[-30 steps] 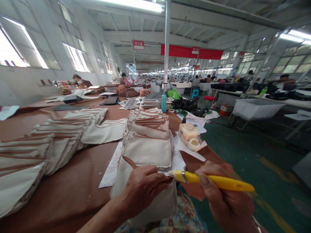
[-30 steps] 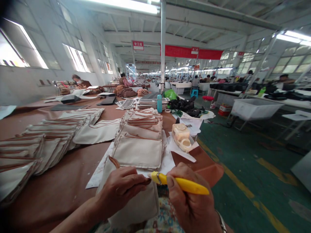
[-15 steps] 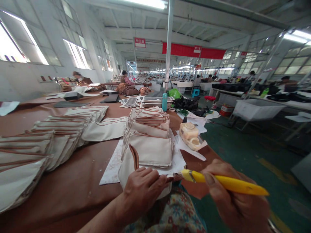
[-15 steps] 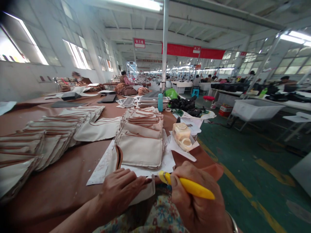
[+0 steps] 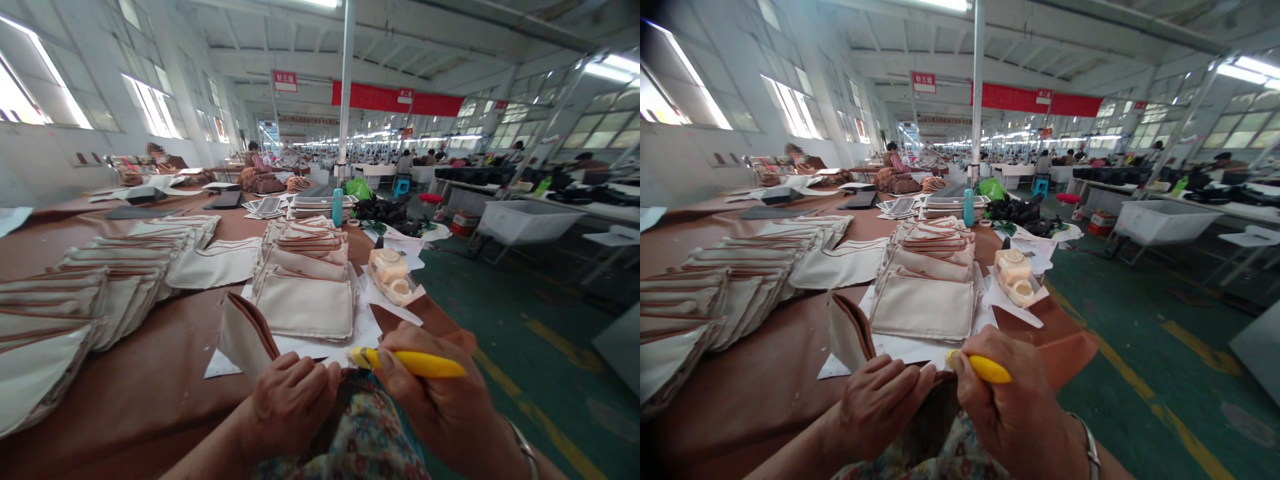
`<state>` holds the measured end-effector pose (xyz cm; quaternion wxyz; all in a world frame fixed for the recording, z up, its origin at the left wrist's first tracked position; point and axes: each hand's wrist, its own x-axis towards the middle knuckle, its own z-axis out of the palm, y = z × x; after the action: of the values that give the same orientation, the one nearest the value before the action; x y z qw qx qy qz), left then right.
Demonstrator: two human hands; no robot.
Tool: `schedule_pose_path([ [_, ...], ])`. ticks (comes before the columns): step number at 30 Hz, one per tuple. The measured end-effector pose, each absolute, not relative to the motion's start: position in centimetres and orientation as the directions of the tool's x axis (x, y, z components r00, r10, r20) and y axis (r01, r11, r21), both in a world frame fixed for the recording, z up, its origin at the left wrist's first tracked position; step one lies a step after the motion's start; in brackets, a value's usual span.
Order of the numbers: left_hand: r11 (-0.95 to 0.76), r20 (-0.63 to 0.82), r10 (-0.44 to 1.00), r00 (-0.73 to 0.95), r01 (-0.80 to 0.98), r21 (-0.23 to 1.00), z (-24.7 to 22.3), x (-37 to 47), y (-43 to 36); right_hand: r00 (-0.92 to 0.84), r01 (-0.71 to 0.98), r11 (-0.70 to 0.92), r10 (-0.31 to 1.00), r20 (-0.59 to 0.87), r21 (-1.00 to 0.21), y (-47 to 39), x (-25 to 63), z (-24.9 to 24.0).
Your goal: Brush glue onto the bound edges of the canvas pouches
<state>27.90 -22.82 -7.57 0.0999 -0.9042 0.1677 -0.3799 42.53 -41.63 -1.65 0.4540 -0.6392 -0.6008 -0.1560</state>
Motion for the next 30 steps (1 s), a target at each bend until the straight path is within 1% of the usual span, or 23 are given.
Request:
schedule_pose_path([
  [1,-0.927,0.66,-0.372,0.653,-0.224,-0.301,-7.5,27.9,-22.8,0.221,0.913,0.132,0.637,0.739,-0.386,-41.6,42.7,-1.9],
  [2,-0.934,0.67,-0.355,0.652,-0.216,-0.284,-7.5,27.8,-22.8,0.226,0.921,0.116,0.621,0.751,-0.373,-41.6,42.9,-2.1],
  [4,-0.958,0.702,-0.286,0.652,-0.197,-0.207,-7.5,27.8,-22.7,0.289,0.93,0.051,0.508,0.811,-0.363,-42.0,43.4,-2.7],
  [6,-0.975,0.74,-0.194,0.644,-0.207,-0.076,-7.3,27.8,-22.6,0.391,0.902,0.024,0.375,0.84,-0.43,-42.5,43.8,-3.6],
  [7,-0.973,0.752,-0.159,0.64,-0.231,-0.008,-7.1,27.8,-22.5,0.443,0.873,0.049,0.337,0.831,-0.485,-42.7,44.0,-4.0],
  [8,-0.964,0.759,-0.133,0.638,-0.261,0.05,-6.9,27.8,-22.5,0.485,0.838,0.09,0.328,0.811,-0.538,-42.7,44.1,-4.5],
  [10,-0.935,0.759,-0.105,0.643,-0.323,0.144,-6.4,27.8,-22.5,0.519,0.782,0.172,0.351,0.779,-0.599,-42.3,44.0,-5.2],
  [13,-0.883,0.767,-0.046,0.64,-0.385,0.269,-5.6,27.6,-22.5,0.524,0.729,0.225,0.423,0.739,-0.646,-41.0,43.5,-5.8],
  [16,-0.836,0.744,0.003,0.669,-0.407,0.369,-5.1,27.2,-22.4,0.519,0.652,0.288,0.505,0.69,-0.701,-39.8,42.9,-5.9],
  [19,-0.8,0.712,0.046,0.701,-0.401,0.446,-5.1,26.8,-22.3,0.54,0.561,0.344,0.538,0.648,-0.753,-39.1,42.2,-6.1],
  [21,-0.787,0.703,0.091,0.706,-0.381,0.485,-5.3,26.5,-22.3,0.569,0.508,0.364,0.539,0.621,-0.781,-39.0,41.9,-6.5],
  [23,-0.776,0.694,0.118,0.711,-0.37,0.51,-5.6,26.3,-22.3,0.583,0.501,0.374,0.52,0.624,-0.78,-39.0,41.6,-6.8],
  [30,-0.765,0.687,0.1,0.72,-0.386,0.516,-5.8,26.4,-22.9,0.496,0.601,0.366,0.526,0.691,-0.71,-39.4,40.8,-5.6],
])
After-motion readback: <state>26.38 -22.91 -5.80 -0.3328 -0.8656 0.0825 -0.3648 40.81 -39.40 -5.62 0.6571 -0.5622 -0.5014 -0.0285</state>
